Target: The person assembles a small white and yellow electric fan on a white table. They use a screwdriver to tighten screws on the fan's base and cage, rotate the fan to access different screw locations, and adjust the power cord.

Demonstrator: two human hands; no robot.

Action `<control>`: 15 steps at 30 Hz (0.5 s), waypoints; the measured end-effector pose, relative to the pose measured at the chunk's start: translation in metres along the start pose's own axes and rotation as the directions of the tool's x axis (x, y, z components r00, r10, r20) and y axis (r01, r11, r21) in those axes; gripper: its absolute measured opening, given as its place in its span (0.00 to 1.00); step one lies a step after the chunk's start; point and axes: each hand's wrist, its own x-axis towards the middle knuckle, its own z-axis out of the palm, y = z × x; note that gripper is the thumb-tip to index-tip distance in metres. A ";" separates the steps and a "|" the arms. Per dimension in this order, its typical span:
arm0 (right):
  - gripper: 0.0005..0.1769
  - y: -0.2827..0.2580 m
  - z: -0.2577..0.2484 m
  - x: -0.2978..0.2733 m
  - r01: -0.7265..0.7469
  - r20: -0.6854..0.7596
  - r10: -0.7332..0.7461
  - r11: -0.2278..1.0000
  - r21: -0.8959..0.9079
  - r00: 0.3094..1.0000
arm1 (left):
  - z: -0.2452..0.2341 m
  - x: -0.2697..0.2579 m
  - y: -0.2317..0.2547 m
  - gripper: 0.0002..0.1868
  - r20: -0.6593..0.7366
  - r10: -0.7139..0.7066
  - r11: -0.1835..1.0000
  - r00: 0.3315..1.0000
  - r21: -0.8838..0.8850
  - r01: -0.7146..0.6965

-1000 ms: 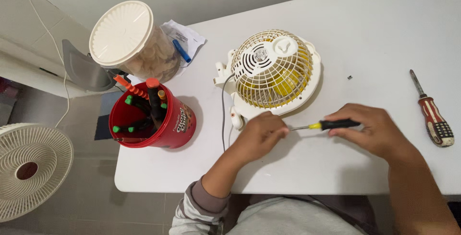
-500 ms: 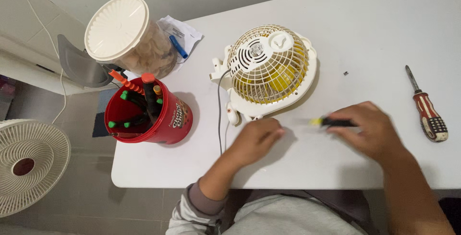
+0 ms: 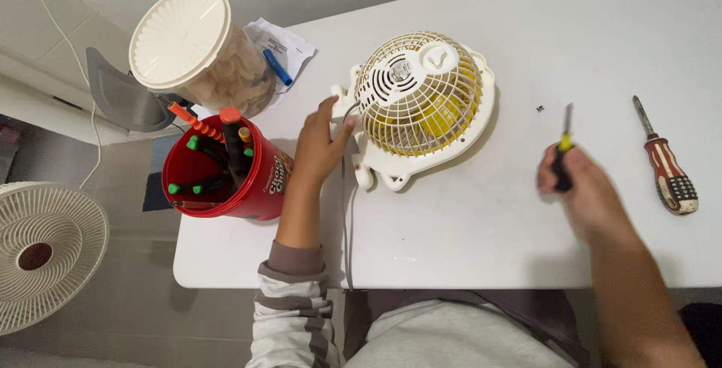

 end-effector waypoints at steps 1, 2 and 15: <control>0.20 0.007 0.006 -0.006 -0.010 0.050 0.013 0.998 -0.066 0.999 | 0.003 -0.003 -0.001 0.31 0.060 -0.084 0.995 0.995 -0.054 0.087; 0.18 0.012 0.012 -0.009 -0.017 0.099 0.030 0.991 -0.132 0.995 | 0.005 -0.007 0.000 0.30 0.083 -0.141 0.990 0.986 0.038 0.139; 0.29 -0.020 0.090 -0.009 0.205 0.126 -0.163 0.832 -0.515 0.978 | 0.039 -0.123 0.076 0.53 0.096 0.076 0.995 0.992 -0.069 -0.069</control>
